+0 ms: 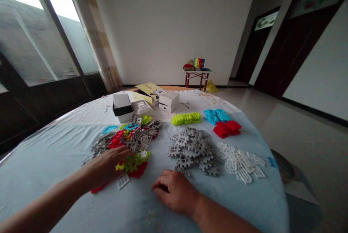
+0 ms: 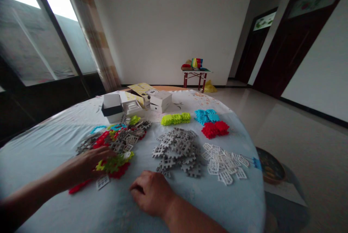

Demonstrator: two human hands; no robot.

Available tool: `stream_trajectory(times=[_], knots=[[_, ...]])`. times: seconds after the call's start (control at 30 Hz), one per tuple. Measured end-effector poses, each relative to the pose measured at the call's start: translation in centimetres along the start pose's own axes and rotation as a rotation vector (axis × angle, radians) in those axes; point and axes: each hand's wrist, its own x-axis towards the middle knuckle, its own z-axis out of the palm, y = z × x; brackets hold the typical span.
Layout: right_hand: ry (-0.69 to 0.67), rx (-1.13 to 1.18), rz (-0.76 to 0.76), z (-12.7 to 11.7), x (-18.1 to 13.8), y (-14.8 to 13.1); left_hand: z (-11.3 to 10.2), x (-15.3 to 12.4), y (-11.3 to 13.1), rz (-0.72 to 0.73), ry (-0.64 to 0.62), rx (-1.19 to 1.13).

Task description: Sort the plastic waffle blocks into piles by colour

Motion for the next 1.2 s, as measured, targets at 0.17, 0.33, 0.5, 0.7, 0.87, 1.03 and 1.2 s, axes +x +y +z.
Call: stream_trajectory(times=[0.17, 0.33, 0.5, 0.7, 0.87, 1.03, 1.2], knots=[[-0.024, -0.005, 0.032, 0.1, 0.0, 0.1, -1.7, 2.5, 1.3, -0.081, 0.133, -0.068], [-0.025, -0.043, 0.082, 0.3, 0.2, 0.0, -2.6, 9.5, 3.8, -0.038, 0.233, -0.100], [-0.017, -0.089, 0.056, 0.4, 0.4, 0.4, -0.5, 18.1, 5.9, -0.011, 0.211, -0.155], [-0.074, -0.108, 0.051, 0.7, 1.1, 0.7, 1.9, 25.9, 8.3, -0.028, 0.245, -0.140], [-0.104, -0.092, 0.151, 2.2, 2.0, 1.7, 2.4, 28.9, 9.2, -0.088, 0.268, -0.111], [-0.112, -0.110, 0.101, 2.0, 2.0, 1.7, 1.7, 27.5, 8.2, -0.140, 0.344, -0.108], [-0.089, -0.107, 0.054, 0.6, 1.2, 0.7, 0.0, 21.4, 5.4, -0.104, 0.432, -0.140]])
